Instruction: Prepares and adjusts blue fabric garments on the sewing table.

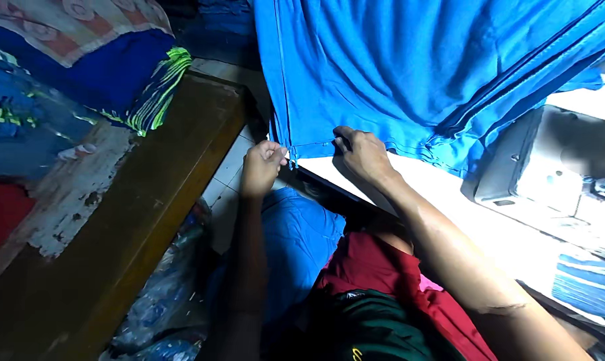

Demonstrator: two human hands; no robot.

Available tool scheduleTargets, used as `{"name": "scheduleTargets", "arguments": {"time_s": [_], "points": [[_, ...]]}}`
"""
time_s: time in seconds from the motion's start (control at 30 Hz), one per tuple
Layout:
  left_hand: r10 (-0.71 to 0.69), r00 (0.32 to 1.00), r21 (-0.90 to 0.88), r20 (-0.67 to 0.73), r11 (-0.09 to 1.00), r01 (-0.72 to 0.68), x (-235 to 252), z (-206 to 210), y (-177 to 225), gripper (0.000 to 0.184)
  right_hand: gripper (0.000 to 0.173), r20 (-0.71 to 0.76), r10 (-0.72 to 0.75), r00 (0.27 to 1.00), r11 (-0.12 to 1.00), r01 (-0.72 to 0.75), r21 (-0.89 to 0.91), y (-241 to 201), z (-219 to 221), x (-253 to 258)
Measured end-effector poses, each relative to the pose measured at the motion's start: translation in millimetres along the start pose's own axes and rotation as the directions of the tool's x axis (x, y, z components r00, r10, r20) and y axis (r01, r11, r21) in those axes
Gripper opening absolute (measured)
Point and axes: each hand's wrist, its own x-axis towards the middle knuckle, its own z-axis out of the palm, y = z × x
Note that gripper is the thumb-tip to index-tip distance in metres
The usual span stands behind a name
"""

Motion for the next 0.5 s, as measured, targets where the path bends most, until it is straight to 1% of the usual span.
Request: {"name": "scheduleTargets", "arguments": {"time_s": [0.03,0.1,0.17,0.23,0.27,0.33,0.4,0.5], "points": [[0.003,1.0,-0.066,0.004,0.998,-0.002,-9,-1,0,0.022,0.043,0.006,-0.005,1.0,0.998,0.005,0.061,0,-1,-1],[0.004,1.0,-0.186,0.009,0.983,-0.003,-24,-3,1,0.018,0.05,-0.001,-0.033,0.999,0.955,0.032,0.294,-4,3,-3],[0.019,1.0,-0.253,0.017,0.967,-0.015,-34,-4,3,0.015,0.049,0.051,-0.085,0.995,0.835,0.043,0.548,-11,10,-5],[0.055,0.998,-0.278,0.028,0.959,-0.045,-42,-6,5,0.014,0.04,0.146,-0.148,0.978,0.708,0.002,0.706,-19,19,-8],[0.071,0.997,-0.276,0.032,0.959,-0.06,-45,-7,6,0.014,0.037,0.184,-0.156,0.97,0.69,-0.026,0.723,-24,22,-9],[0.073,0.997,-0.254,0.019,0.965,-0.066,-46,-7,7,0.014,0.035,0.215,-0.13,0.968,0.735,-0.051,0.676,-30,27,-8],[0.06,0.998,-0.197,0.004,0.979,-0.058,-41,-6,4,0.016,0.035,0.22,-0.104,0.97,0.765,-0.064,0.64,-31,30,-5],[0.053,0.999,-0.167,-0.001,0.984,-0.053,-36,-1,3,0.018,0.036,0.22,-0.112,0.969,0.75,-0.063,0.659,-29,31,0]]}}
